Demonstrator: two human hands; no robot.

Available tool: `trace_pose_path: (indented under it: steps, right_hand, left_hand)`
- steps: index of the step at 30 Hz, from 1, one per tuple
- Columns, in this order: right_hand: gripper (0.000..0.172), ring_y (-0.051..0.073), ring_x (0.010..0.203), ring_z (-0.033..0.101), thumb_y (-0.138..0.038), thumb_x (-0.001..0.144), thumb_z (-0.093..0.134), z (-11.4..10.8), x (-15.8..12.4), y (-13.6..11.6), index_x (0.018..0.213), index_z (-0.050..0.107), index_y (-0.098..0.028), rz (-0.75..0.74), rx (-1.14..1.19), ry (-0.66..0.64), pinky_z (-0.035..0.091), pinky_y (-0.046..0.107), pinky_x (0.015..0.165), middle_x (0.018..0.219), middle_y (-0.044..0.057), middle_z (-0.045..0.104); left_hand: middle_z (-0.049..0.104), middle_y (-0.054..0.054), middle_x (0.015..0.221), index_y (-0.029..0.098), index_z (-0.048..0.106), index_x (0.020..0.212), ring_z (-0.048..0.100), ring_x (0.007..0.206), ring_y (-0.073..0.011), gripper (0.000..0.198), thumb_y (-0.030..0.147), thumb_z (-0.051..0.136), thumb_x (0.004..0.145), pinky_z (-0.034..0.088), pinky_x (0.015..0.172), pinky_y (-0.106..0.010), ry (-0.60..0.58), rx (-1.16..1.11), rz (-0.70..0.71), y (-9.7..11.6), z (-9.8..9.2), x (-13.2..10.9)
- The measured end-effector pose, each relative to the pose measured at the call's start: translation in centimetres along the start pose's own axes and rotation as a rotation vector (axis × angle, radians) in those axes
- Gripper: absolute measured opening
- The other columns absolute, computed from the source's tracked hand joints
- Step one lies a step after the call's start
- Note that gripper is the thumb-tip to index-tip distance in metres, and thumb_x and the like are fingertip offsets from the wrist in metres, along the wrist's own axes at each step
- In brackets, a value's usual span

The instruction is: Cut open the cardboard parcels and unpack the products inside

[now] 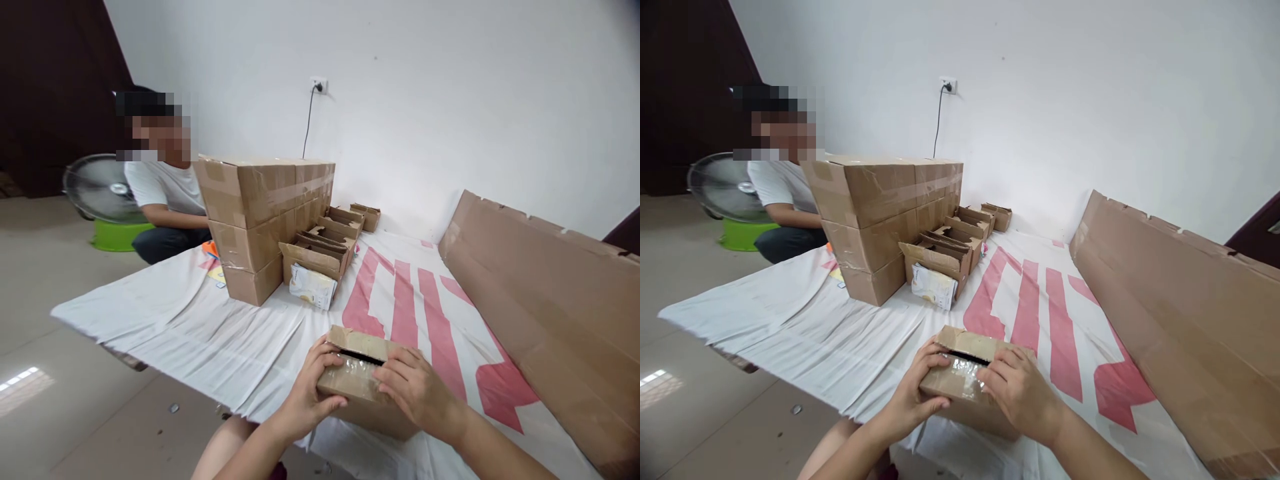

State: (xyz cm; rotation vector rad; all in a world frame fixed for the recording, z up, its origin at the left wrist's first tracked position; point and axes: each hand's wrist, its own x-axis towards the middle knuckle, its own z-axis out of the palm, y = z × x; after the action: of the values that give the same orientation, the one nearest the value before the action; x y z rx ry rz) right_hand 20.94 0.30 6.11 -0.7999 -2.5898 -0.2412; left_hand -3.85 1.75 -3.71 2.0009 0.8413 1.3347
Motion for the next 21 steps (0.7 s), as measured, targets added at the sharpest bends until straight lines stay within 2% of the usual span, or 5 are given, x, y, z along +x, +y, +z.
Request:
trace_pose_path:
  steps: [4, 8, 12, 18, 21]
  right_hand:
    - [0.021, 0.019, 0.087, 0.054, -0.008, 0.09, 0.044, 0.2, 0.2, -0.3, 0.084, 0.059, -0.02, -0.049, -0.009, 0.009, 0.045, 0.036, 0.082, 0.087, 0.004, 0.065]
    - [0.022, 0.02, 0.091, 0.055, -0.006, 0.089, 0.04, 0.4, 0.6, -0.9, 0.086, 0.058, -0.018, -0.011, -0.038, 0.097, 0.049, 0.036, 0.082, 0.097, 0.009, 0.064]
    - [0.021, 0.02, 0.08, 0.056, -0.006, 0.089, 0.038, 0.9, 1.1, -1.3, 0.085, 0.055, -0.019, 0.087, -0.043, 0.114, 0.05, 0.034, 0.071, 0.088, 0.007, 0.063]
    - [0.019, 0.02, 0.081, 0.059, -0.009, 0.09, 0.037, 2.0, 1.0, -1.5, 0.088, 0.052, -0.02, 0.221, -0.04, 0.104, 0.048, 0.034, 0.071, 0.085, 0.005, 0.062]
    - [0.018, 0.02, 0.075, 0.058, -0.013, 0.091, 0.036, 2.4, 1.1, -1.4, 0.083, 0.05, -0.02, 0.31, -0.026, 0.121, 0.045, 0.033, 0.067, 0.08, 0.005, 0.061]
  left_hand:
    - [0.049, -0.013, 0.13, 0.024, 0.055, 0.113, 0.027, 0.139, -0.0347, 0.051, 0.057, 0.068, 0.077, 0.025, 0.114, -0.056, 0.002, -0.001, 0.02, 0.1, 0.0, 0.0]
    - [0.052, -0.013, 0.126, 0.023, 0.056, 0.112, 0.033, 0.136, -0.0354, 0.052, 0.058, 0.07, 0.075, 0.025, 0.114, -0.058, 0.014, -0.003, 0.004, 0.2, 0.0, 0.1]
    - [0.054, -0.012, 0.123, 0.023, 0.058, 0.111, 0.035, 0.135, -0.0353, 0.052, 0.058, 0.071, 0.074, 0.027, 0.113, -0.058, 0.028, -0.003, 0.021, 0.3, 0.0, 0.1]
    - [0.055, -0.013, 0.123, 0.023, 0.062, 0.107, 0.036, 0.135, -0.0365, 0.05, 0.058, 0.071, 0.073, 0.029, 0.112, -0.059, 0.054, 0.039, 0.013, 0.8, 0.0, 0.2]
    - [0.057, -0.012, 0.12, 0.024, 0.062, 0.106, 0.037, 0.134, -0.0359, 0.05, 0.059, 0.071, 0.072, 0.03, 0.112, -0.059, 0.057, 0.068, 0.039, 0.9, 0.1, 0.1]
